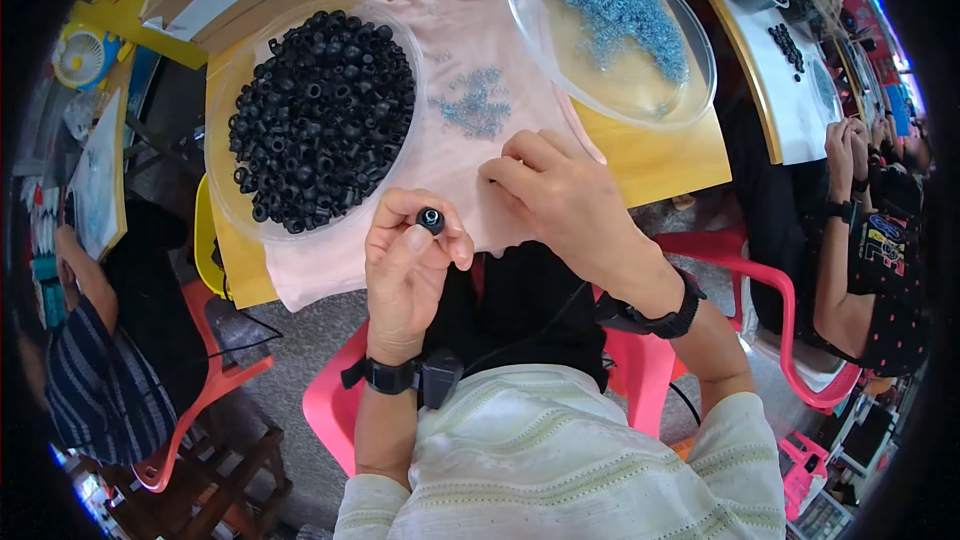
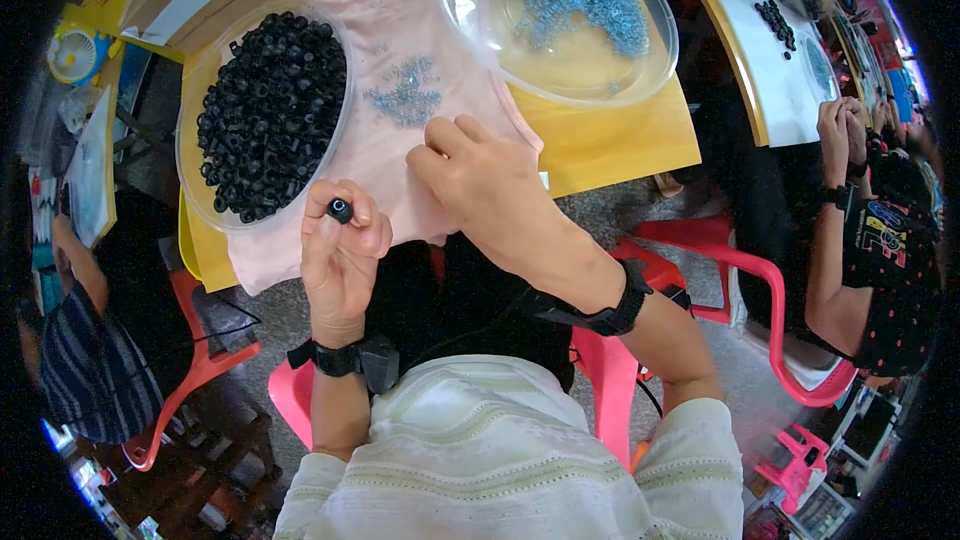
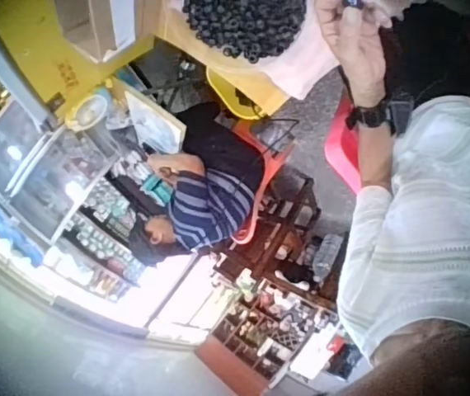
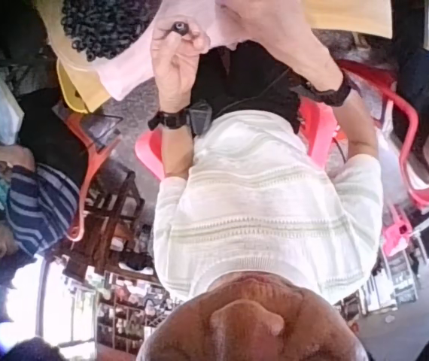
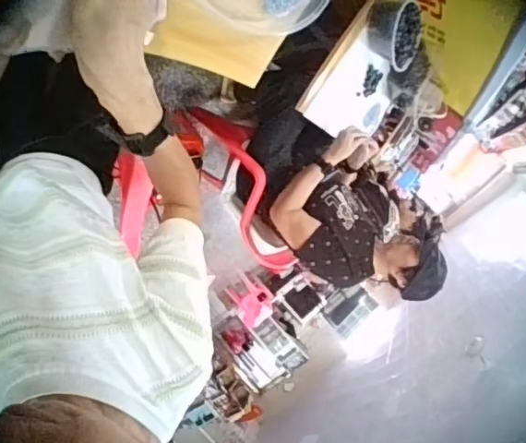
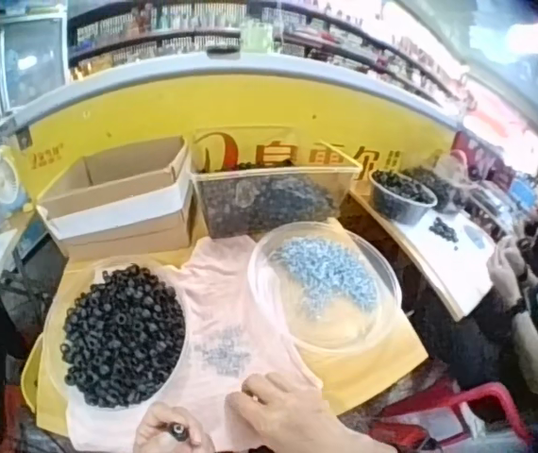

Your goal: Assembling small black plastic components with white inserts by hand.

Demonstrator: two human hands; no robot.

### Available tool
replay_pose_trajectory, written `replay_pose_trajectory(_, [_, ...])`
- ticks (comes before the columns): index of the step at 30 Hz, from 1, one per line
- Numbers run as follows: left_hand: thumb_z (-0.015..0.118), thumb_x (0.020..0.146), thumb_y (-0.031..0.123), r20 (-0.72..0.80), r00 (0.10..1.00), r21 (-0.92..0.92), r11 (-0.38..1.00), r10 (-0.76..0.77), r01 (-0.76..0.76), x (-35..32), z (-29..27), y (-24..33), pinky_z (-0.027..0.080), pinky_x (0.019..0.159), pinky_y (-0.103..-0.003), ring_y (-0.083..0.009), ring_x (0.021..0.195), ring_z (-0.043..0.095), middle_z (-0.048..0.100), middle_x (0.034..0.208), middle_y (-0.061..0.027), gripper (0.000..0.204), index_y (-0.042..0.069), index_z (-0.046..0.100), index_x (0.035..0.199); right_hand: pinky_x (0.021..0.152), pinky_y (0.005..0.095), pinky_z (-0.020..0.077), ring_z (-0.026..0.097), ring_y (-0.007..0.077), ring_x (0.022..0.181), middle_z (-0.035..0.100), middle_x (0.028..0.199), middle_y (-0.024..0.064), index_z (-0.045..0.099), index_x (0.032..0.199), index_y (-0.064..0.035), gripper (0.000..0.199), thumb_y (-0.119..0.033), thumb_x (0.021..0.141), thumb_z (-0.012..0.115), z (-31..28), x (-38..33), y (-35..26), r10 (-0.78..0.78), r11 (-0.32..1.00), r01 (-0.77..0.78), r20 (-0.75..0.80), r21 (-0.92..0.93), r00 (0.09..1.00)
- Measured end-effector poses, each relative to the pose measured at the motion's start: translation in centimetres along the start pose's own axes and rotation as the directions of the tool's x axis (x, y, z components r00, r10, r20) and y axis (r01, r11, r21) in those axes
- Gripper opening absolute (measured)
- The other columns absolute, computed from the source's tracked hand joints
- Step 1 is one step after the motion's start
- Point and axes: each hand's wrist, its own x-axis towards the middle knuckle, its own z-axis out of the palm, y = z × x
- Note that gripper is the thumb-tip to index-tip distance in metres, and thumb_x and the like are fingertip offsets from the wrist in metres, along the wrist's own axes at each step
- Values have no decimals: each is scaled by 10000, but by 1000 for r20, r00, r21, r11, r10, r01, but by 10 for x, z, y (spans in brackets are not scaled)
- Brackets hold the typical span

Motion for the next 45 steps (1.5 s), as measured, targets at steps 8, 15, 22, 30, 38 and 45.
replay_pose_trajectory(8, [593, 914, 51, -138, 990, 71, 997, 0, 10, -1, 10, 2, 535, 707, -290, -178, 792, 640, 651, 993, -153, 170, 1, 565, 1074, 657, 346, 512, 624, 278, 787, 586, 835, 108, 593, 870, -15, 139, 6, 744, 649, -6, 2, 3, 133, 950, -132, 16, 283, 991])
replay_pose_trajectory(15, [625, 918, 74, -180, 983, 99, 994, -31, 49, -7, 41, 9, 548, 715, -259, -161, 801, 655, 657, 1004, -146, 223, -22, 580, 1114, 627, 206, 507, 636, 65, 769, 668, 939, 47, 681, 1048, 1, 172, -46, 882, 674, -48, 7, -11, 416, 389, -504, 340, 771, 843])
replay_pose_trajectory(22, [657, 895, 56, -201, 979, 245, 966, -38, 88, -15, 60, 10, 559, 677, -267, -174, 780, 674, 674, 966, -145, 251, -30, 577, 1117, 605, 181, 498, 632, 59, 749, 668, 929, 39, 690, 1048, 11, 181, -51, 879, 694, -53, 5, -19, 309, 165, -342, 281, 925, 909])
replay_pose_trajectory(30, [674, 867, -29, -179, 984, 222, 974, -9, 49, -17, 63, 11, 595, 730, -313, -216, 798, 705, 693, 941, -164, 209, -44, 603, 1064, 594, 169, 490, 624, 61, 729, 663, 924, 40, 703, 1010, 13, 156, -49, 868, 709, -54, 3, -18, 270, 156, -329, 280, 931, 921])
replay_pose_trajectory(38, [659, 889, -7, -155, 987, 195, 979, -37, 67, -17, 61, 10, 591, 716, -314, -215, 799, 698, 686, 954, -169, 193, -31, 609, 1074, 587, 169, 492, 611, 55, 710, 654, 907, 37, 709, 1001, 9, 142, -53, 874, 703, -51, 1, -14, 230, 190, -318, 273, 929, 934])
replay_pose_trajectory(45, [619, 935, 51, -90, 985, 8, 989, -150, 151, -17, 49, 7, 566, 721, -289, -208, 835, 689, 672, 1009, -161, 164, 2, 606, 1091, 570, 171, 478, 595, 49, 695, 640, 905, 24, 707, 1012, 3, 142, -66, 889, 689, -36, -3, -14, 202, 220, -212, 168, 952, 965])
